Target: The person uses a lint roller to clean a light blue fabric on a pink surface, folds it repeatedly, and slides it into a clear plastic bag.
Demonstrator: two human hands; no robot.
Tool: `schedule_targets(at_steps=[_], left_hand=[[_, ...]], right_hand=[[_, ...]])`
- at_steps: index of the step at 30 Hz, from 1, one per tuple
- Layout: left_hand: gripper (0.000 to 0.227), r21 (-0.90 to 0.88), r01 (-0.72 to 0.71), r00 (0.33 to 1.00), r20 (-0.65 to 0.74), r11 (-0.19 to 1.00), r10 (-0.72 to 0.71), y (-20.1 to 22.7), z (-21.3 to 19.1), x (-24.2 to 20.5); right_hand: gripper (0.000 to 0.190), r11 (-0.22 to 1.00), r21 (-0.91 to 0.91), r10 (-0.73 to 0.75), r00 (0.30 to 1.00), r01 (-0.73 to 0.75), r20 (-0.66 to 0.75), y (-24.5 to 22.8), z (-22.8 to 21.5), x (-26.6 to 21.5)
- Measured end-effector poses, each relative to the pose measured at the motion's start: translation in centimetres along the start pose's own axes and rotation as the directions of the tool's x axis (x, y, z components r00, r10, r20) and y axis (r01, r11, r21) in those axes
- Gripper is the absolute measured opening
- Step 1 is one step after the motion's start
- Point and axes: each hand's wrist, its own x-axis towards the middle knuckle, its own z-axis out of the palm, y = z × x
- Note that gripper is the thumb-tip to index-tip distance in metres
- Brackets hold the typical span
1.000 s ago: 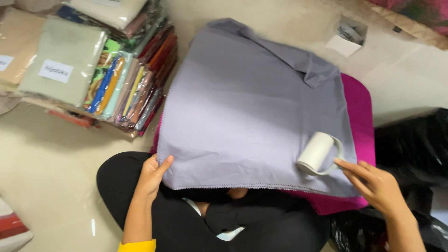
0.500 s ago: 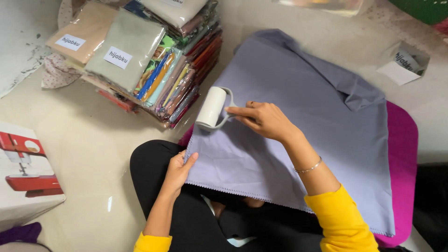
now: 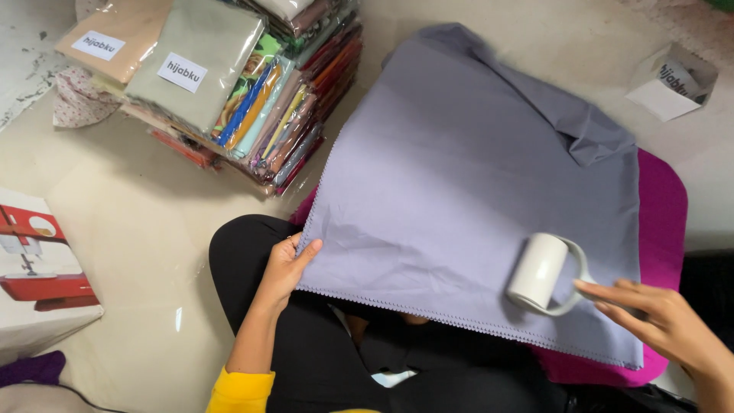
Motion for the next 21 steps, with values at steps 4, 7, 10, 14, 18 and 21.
schedule_targets(at_steps=[4,7,10,14,18,21], left_hand=[[0.052,-0.017,0.019,0.997,-0.077,1.000,-0.021,0.7,0.5,-0.5],[0.083,0.027,0.054,0.987,-0.155,0.998,-0.049,-1.3,-0.3,0.3],[0.083,0.101,0.083,0.985,-0.161,0.991,-0.066,-0.1,-0.2,-0.5],[0.080,0.100,0.061,0.986,-0.162,0.993,-0.044,-0.2,-0.3,-0.5],[0.059,0.096,0.036,0.993,-0.115,0.995,-0.025,0.9,-0.1,-1.1],[0.039,0.065,0.001,0.998,-0.062,0.998,0.003,0.8,-0.4,-1.2]], right_hand=[[0.048,0.988,-0.134,0.068,0.997,-0.070,-0.021,0.8,-0.3,-1.6],[0.048,0.959,-0.268,0.135,0.977,-0.088,0.162,-4.7,1.3,3.9],[0.045,0.892,-0.292,-0.305,0.936,0.345,0.175,-11.7,4.6,10.9],[0.045,0.804,-0.336,-0.441,0.871,0.490,0.216,-19.3,8.0,17.0],[0.045,0.784,-0.380,-0.444,0.872,0.490,0.208,-19.3,7.5,16.1],[0.048,0.905,-0.331,-0.197,0.953,0.267,0.231,-14.6,4.7,11.2]])
